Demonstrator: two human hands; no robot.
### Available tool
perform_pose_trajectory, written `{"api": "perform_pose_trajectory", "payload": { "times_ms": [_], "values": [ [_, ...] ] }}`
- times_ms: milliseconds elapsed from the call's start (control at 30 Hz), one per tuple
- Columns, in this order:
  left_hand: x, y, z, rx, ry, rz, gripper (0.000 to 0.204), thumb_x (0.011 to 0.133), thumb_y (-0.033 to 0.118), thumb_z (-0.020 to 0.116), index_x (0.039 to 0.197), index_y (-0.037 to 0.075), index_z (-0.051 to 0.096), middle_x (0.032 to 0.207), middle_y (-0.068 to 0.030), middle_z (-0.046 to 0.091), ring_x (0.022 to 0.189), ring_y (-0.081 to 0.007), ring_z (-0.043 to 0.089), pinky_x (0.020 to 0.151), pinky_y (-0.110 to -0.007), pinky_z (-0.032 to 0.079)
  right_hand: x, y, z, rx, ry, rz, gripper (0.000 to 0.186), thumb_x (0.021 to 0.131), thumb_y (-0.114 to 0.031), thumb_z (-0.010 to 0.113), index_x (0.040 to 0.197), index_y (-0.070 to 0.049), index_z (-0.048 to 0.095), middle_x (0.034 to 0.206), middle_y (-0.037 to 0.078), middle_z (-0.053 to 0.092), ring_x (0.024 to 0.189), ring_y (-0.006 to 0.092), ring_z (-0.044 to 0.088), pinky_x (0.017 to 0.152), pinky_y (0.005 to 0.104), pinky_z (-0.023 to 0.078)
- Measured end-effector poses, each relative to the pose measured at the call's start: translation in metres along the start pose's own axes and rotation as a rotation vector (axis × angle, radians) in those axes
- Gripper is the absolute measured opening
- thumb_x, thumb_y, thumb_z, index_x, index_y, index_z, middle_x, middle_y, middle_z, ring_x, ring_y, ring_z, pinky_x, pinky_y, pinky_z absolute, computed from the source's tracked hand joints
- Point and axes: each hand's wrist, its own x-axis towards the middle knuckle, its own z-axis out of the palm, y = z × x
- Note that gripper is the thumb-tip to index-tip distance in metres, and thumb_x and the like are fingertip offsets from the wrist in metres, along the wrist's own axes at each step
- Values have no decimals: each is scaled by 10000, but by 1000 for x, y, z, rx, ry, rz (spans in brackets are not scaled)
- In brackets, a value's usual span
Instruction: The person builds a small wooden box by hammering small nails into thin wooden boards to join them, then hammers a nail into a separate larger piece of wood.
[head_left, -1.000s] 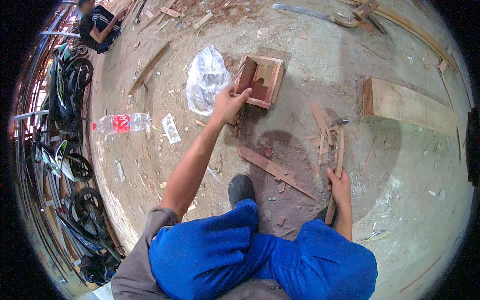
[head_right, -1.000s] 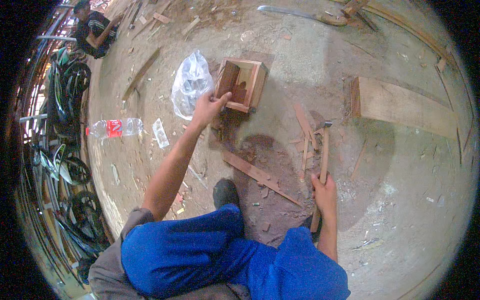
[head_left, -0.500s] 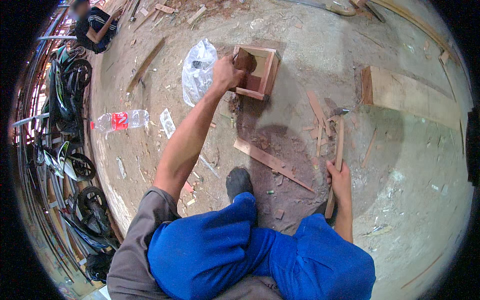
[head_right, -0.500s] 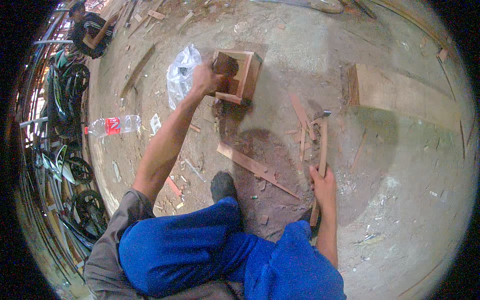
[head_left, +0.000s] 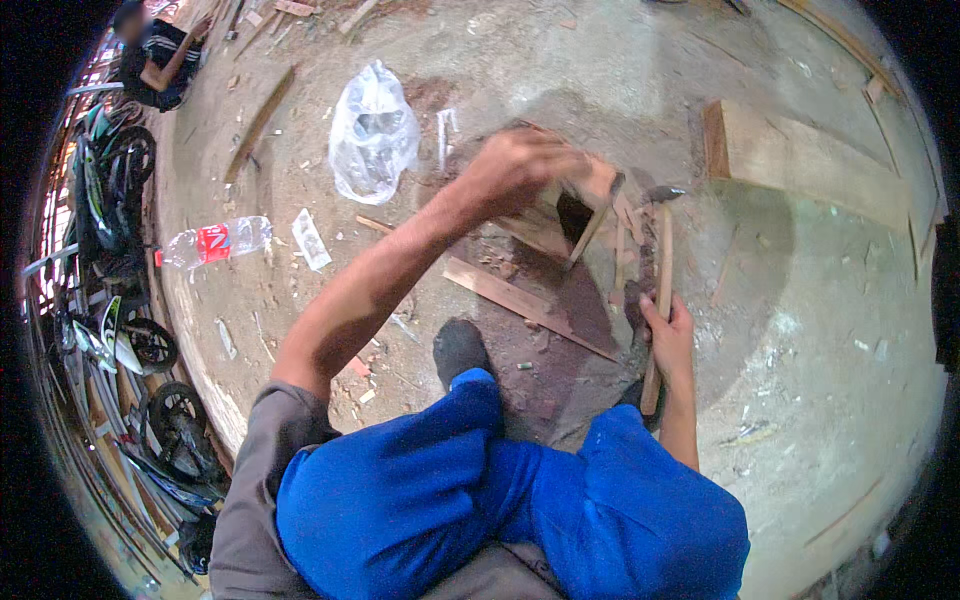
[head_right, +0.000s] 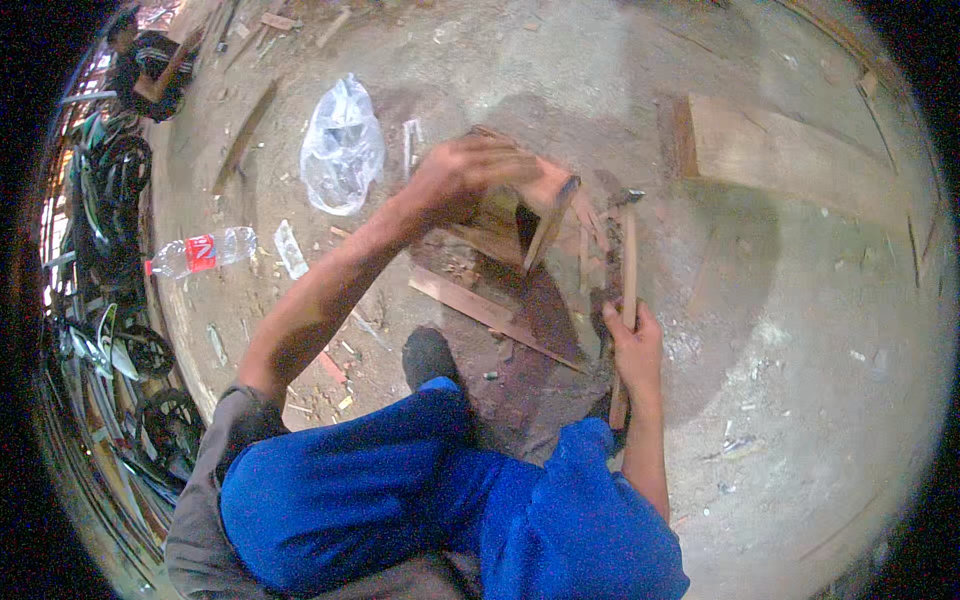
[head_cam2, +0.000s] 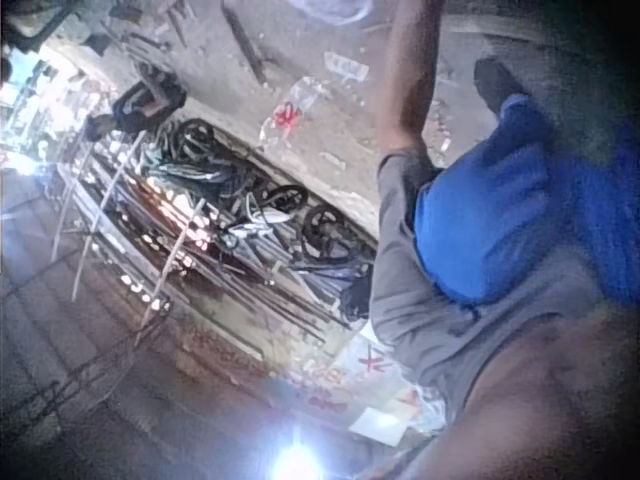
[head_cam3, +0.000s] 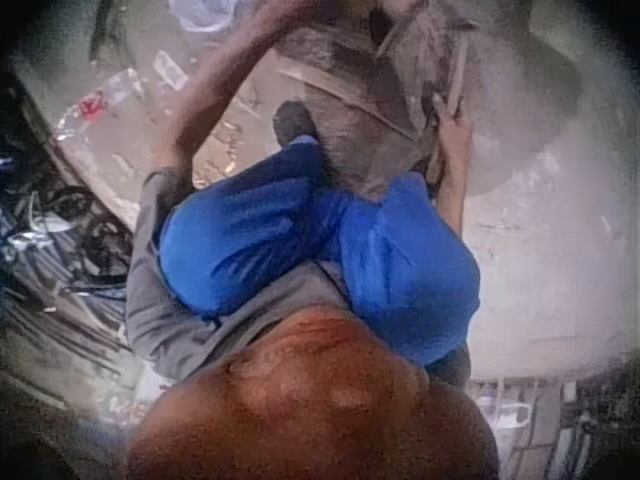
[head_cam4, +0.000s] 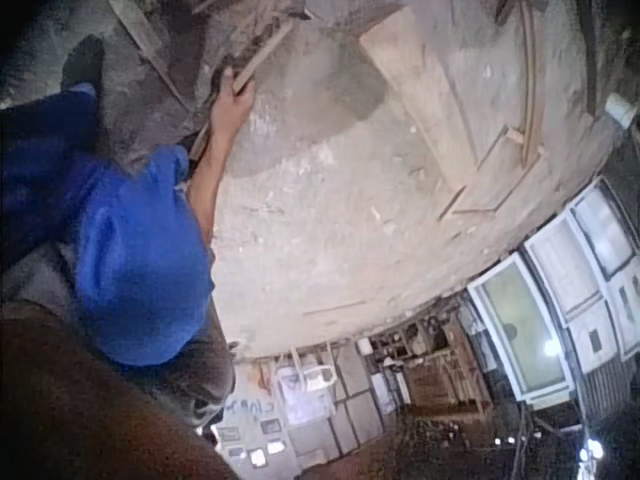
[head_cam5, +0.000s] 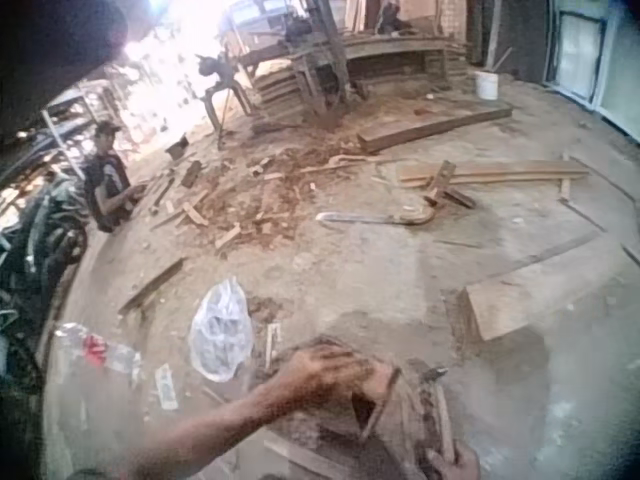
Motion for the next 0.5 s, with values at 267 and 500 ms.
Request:
{"api": "perform_pose_trajectory", "payload": {
  "times_ms": [267, 500],
  "values": [
    [-22, 34, -17, -56, -8, -30, 482, 768, 88, 715, 1245, 145, 681, 1371, -47, 646, 1307, -300, 577, 1089, -485, 452, -14, -30, -6, 20, -25, 128, 267, 992, -295, 703, 1049, -37, 673, 727, -33, 558, 581, 66, 500, 527, 262, 424],
    [-76, 40, -24, -172, 332, -693, 689, 677, 94, 837, 1330, 101, 618, 1458, -173, 543, 1428, -354, 429, 1151, -461, 384, -10, -20, -14, -78, 27, 107, 329, 1024, -364, 643, 1018, -36, 635, 719, -5, 568, 555, 86, 543, 496, 253, 431]
  ]
}}
